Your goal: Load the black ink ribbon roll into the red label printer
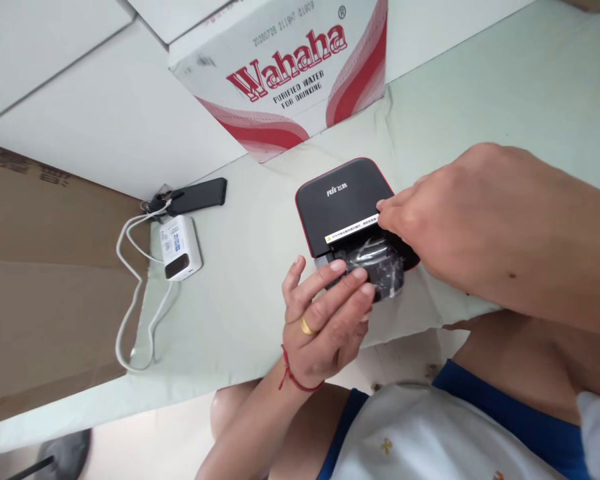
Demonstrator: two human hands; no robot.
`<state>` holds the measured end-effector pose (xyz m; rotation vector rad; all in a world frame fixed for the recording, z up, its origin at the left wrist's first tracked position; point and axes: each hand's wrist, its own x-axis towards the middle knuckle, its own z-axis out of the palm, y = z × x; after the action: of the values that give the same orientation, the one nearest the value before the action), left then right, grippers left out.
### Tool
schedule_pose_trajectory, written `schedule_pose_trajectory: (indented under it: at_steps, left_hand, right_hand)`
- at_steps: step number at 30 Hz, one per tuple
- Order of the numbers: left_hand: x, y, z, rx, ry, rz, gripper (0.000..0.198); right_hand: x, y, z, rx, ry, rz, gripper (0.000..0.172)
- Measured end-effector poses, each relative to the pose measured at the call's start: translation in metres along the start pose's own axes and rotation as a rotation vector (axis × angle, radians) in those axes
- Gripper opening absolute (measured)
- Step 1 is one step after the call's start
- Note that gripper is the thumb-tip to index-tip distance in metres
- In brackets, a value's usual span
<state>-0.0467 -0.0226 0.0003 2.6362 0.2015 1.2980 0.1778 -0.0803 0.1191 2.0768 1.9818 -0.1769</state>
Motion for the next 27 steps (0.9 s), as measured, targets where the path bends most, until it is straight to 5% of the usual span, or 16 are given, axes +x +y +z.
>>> schedule_pose_trajectory:
  at_steps: [3, 6, 15, 20, 27]
  left_hand:
    - [0.0, -0.008, 0.001, -0.098, 0.054, -0.189, 0.061]
    - [0.005, -0.016, -0.001, -0.142, 0.038, -0.434, 0.051]
    - [0.016, -0.031, -0.009, -0.084, -0.067, -0.412, 0.035]
    - [0.015, -0.031, -0.006, -0.083, -0.03, -0.389, 0.033]
    - [0.013, -0.037, 0.0, -0.183, 0.031, -0.458, 0.03]
  right_hand:
    - [0.002, -0.009, -0.011, -0.156, -0.061, -0.017, 0.014]
    - [0.006, -0.011, -0.014, -0.132, -0.097, -0.007, 0.015]
    - [0.007, -0.016, -0.017, -0.109, -0.134, -0.055, 0.008]
    - [0.004, -0.016, -0.014, -0.064, -0.062, -0.037, 0.025]
    - [0.0, 0.0, -0.009, -0.077, -0.033, -0.065, 0.027]
